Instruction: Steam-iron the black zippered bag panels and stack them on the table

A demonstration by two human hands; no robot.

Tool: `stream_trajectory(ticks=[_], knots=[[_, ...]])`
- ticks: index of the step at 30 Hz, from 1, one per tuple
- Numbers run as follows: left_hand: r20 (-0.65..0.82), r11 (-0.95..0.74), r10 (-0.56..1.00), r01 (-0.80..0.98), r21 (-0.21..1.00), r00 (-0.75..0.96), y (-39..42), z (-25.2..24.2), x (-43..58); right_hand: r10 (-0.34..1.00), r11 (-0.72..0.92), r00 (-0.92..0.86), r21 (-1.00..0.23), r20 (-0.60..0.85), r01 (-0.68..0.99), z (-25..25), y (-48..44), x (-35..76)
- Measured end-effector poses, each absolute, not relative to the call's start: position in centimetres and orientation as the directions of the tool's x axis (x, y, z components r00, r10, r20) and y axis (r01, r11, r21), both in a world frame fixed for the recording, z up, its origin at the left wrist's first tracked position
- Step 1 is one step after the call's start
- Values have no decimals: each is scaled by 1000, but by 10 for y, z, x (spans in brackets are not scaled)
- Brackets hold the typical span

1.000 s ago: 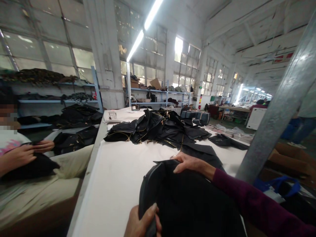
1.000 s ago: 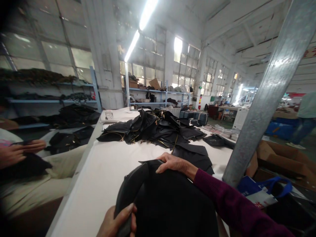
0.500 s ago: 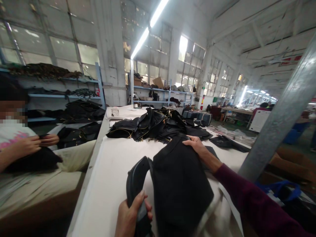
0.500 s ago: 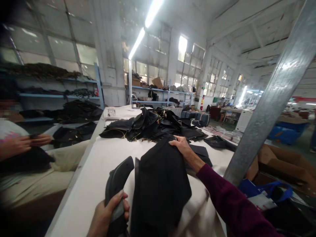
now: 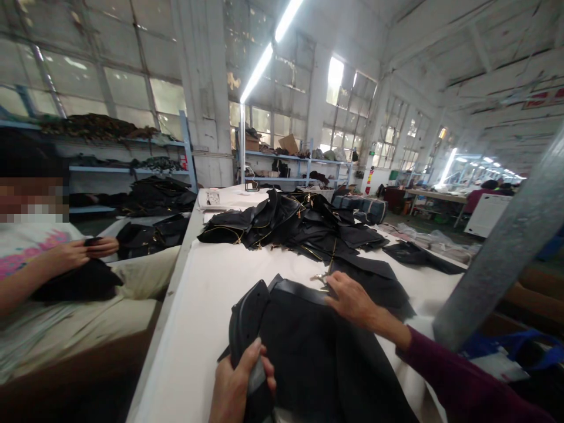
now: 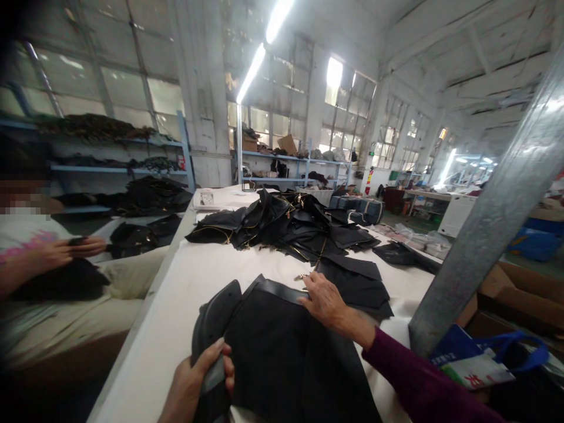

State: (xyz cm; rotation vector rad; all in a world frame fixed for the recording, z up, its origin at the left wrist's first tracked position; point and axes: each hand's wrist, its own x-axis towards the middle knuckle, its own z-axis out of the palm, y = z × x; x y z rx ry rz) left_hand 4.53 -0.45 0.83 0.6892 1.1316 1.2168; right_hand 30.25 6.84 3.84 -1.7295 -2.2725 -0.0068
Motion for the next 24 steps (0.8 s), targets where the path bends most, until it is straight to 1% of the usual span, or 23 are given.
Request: stream_trajectory(ticks=[3,6,8,10,12,15,20,24], knots=[[-319,280,946,-358,891,-53,1,3,44,934,354,-329,-239,138,904,43,120,282],[-330,292,943,-348,891,-53,7,-5,41,925,368,-379,-323,30,872,25,167,263],[-328,297,944,-326,897,-41,11,-8,41,916,367,-400,-387,-7,846,13,186,255],[-330,305,944,-310,900,-29,12,-10,41,906,374,-424,-450,-10,811,6,191,252],[-331,310,943,-310,899,-19,12,-10,43,895,391,-445,-501,12,772,6,186,251],[-303,293,953,-306,906,15,10,-9,45,890,422,-448,-540,92,728,13,166,252],[-244,259,966,-259,931,88,6,-12,50,875,481,-418,-533,244,696,26,134,245],[-239,259,965,-264,929,105,3,-13,55,859,512,-417,-519,298,684,32,118,236]])
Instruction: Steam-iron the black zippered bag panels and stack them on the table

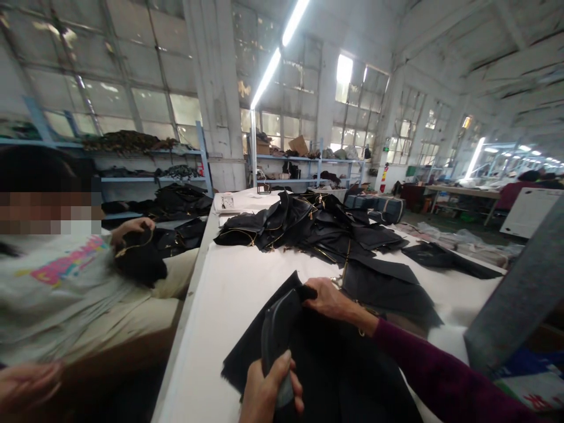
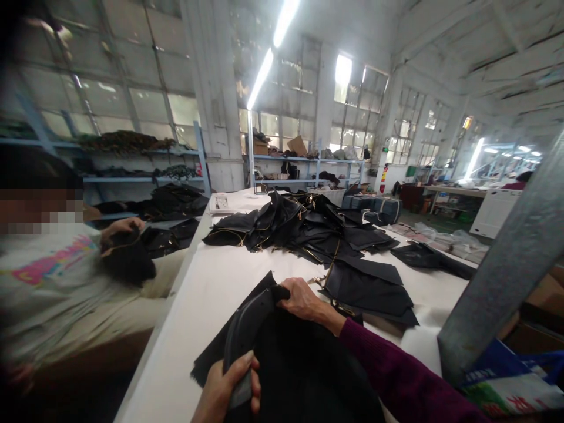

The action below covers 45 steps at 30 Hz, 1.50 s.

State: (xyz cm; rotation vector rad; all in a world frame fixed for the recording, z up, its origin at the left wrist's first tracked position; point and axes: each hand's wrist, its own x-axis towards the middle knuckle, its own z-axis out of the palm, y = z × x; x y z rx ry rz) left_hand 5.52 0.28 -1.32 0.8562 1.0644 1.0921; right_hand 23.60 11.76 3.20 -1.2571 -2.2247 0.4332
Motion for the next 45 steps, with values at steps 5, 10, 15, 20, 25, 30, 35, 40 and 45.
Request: stream_trajectory(ticks=[5,10,15,20,25,30,35,40,45], knots=[[-236,245,970,-290,925,66,0,-6,55,840,540,-464,-514,282,666,33,99,227],[-257,229,966,-351,908,-35,-1,5,46,838,530,-501,-543,216,652,34,87,229],[-265,219,961,-377,900,-75,-3,9,43,888,399,-451,-641,92,655,38,99,247],[-253,231,967,-345,910,-19,-4,5,48,909,325,-415,-676,31,661,38,103,256],[-199,212,977,-309,927,75,-4,-2,55,905,354,-423,-623,40,698,37,96,247],[-194,220,974,-303,927,112,-4,-4,56,916,386,-392,-461,87,799,31,94,239],[-162,191,980,-312,931,117,-4,-6,55,937,347,-317,-289,147,892,20,89,235],[-169,188,982,-307,933,89,-3,-6,55,906,423,-385,-322,177,847,22,79,230],[-248,232,969,-310,922,-13,-2,-2,51,915,404,-321,-531,246,745,40,85,251]])
